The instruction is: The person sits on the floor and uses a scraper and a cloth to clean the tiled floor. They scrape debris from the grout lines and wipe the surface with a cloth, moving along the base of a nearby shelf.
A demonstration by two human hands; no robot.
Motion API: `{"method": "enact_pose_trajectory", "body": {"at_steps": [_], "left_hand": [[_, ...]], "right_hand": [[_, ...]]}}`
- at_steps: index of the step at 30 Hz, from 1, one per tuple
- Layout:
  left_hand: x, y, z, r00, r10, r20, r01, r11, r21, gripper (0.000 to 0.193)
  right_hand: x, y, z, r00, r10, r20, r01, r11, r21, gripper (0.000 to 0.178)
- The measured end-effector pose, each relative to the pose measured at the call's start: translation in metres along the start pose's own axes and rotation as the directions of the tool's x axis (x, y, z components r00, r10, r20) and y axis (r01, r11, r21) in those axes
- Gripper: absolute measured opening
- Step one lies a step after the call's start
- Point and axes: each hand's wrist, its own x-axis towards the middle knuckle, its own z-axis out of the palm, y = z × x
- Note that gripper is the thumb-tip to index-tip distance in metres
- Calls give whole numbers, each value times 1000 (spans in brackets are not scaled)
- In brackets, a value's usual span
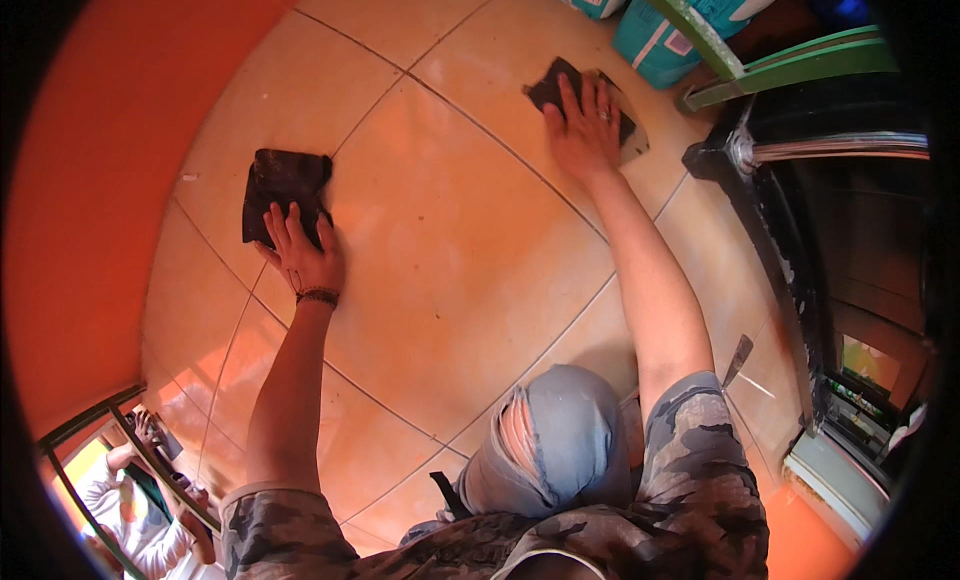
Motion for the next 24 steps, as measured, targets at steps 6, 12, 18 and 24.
{"method": "enact_pose_trajectory", "body": {"at_steps": [6, 12, 18, 24], "left_hand": [[8, 10, -29, 984, -44, 171, 32, 997, 72, 36], [40, -46, -10, 983, -68, -171, 76, 996, 38, 54], [27, -112, -8, 981, -187, 50, 159, 925, 344, 81], [17, -145, 9, 990, -95, 104, 69, 971, 227, 79]], "right_hand": [[-93, -50, -42, 872, -440, 215, 389, 889, 241, 58], [-96, 40, -33, 995, -96, 28, 99, 980, -174, 55], [-44, -4, -31, 822, -510, 255, 488, 860, 147, 55], [20, -65, 4, 896, -398, 197, 353, 907, 228, 54]]}}
